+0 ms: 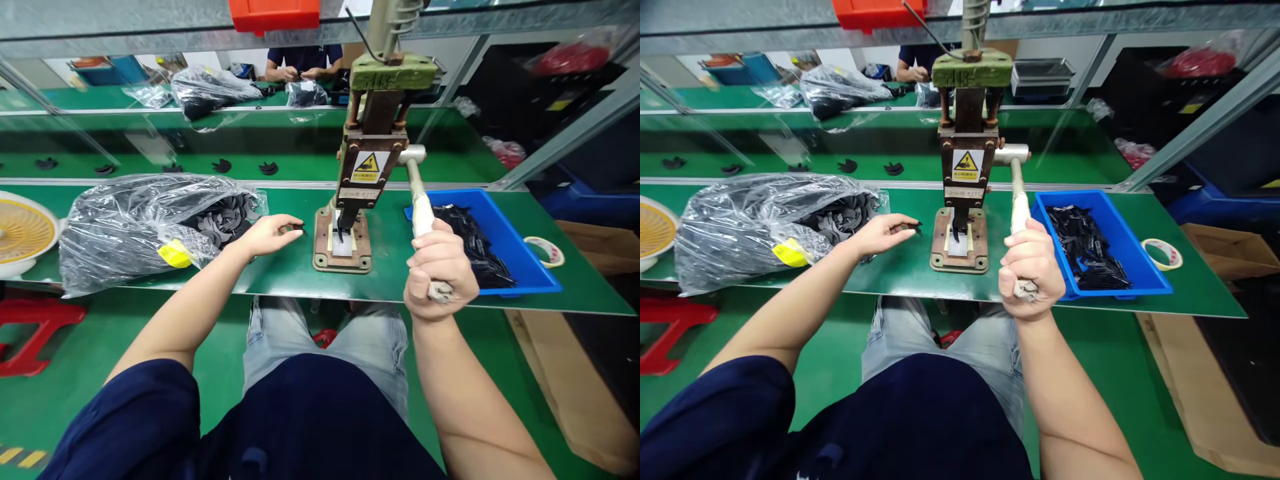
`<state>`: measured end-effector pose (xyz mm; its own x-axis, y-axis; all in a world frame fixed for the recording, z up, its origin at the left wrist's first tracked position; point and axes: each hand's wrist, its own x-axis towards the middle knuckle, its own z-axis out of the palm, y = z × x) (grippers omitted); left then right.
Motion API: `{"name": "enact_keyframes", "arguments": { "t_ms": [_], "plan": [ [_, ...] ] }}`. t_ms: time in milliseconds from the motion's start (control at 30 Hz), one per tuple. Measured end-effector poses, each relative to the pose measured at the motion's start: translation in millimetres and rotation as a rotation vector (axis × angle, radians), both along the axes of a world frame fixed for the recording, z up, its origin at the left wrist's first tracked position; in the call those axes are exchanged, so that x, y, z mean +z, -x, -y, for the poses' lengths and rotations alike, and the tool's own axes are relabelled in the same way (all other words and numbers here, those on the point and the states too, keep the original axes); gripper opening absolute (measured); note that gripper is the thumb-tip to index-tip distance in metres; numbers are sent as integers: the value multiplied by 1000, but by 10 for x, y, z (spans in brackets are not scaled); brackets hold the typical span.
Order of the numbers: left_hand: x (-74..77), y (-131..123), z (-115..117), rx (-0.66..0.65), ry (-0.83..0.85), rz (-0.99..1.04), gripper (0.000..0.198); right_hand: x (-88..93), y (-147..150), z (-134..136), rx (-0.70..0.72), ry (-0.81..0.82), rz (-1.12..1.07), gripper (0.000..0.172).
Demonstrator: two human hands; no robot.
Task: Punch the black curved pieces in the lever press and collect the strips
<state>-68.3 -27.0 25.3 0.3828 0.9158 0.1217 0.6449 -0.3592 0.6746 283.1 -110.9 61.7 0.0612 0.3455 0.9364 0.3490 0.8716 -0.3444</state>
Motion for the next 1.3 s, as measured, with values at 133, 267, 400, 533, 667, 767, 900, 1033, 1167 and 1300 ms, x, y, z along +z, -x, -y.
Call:
{"name": "enact_keyframes", "arguments": {
  "t_ms": [133,267,400,533,667,767,900,1033,1167,1300],
  "plan": [
    [-288,-405,-67,108,165,355,30,3,3,19,-16,26,4,21],
    [-424,-713,-218,229,309,607,40,2,12,19,-36,26,-7,21],
    [-410,-850,-345,237,400,597,33,-1,8,2,-37,10,1,22],
    [-394,-902,-406,237,434,549,34,-6,3,-9,-36,0,2,21],
    [-408,-933,-427,244,452,540,33,-3,11,-9,-27,-10,-11,23],
    [-419,-943,-442,254,447,522,33,0,24,-1,-31,-4,-25,26],
    [-390,-950,-460,236,480,470,35,-10,30,8,-38,4,-33,24],
    [-314,-963,-484,226,574,426,39,-14,29,-4,-38,-5,-39,24],
    [-254,-976,-538,227,670,411,43,-9,48,-24,-41,-15,-59,26],
    [-227,-982,-577,249,815,430,42,-49,80,-24,-43,-22,-78,29]
  ]
}}
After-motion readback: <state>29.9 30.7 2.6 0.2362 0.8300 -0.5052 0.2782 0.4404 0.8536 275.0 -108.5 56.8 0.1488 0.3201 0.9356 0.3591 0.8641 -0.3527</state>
